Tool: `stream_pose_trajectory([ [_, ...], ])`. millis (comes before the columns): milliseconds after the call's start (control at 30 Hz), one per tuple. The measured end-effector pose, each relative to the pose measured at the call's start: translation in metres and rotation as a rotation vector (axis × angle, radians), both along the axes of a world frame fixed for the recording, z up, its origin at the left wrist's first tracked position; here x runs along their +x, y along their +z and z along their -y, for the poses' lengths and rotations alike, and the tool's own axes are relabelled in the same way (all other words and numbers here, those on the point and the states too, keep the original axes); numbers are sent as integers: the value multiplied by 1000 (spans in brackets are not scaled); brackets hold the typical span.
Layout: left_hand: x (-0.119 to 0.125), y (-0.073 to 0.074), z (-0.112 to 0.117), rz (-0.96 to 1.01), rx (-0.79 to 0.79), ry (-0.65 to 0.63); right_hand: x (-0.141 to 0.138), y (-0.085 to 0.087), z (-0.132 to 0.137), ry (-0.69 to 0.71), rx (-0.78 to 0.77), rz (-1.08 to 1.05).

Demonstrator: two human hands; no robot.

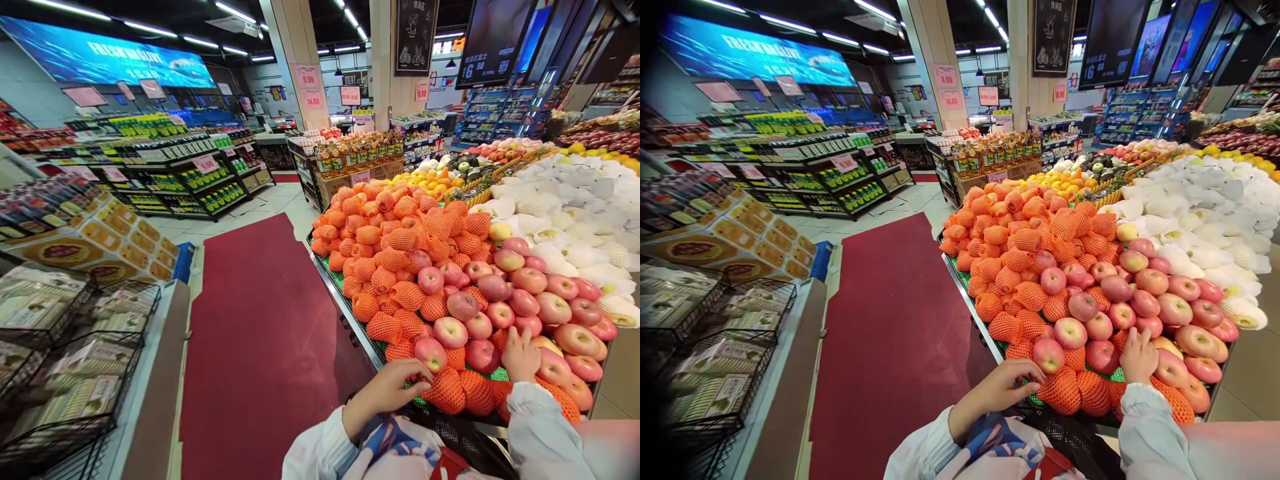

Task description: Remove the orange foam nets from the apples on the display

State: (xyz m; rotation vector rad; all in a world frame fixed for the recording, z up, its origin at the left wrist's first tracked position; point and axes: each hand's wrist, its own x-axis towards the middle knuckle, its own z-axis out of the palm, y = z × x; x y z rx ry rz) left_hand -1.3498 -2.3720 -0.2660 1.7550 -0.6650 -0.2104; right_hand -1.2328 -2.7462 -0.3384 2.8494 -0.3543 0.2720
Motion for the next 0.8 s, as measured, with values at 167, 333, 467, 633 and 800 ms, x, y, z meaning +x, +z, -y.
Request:
stream_pose_trajectory([
  [167, 2, -3, 6, -4, 19, -49, -5, 17, -8, -1, 12, -132],
  [333, 4, 2, 11, 15, 38, -128, -10, 22, -13, -16, 64, -131],
  [467, 3, 8, 11, 13, 16, -139, -15, 21, -11, 7, 171, -167],
  [633, 7, 14, 8, -20, 19, -109, -12, 29, -3, -3, 324, -223],
  [800, 19, 7, 24, -82, 52, 22, 0, 50, 4, -52, 414, -177],
])
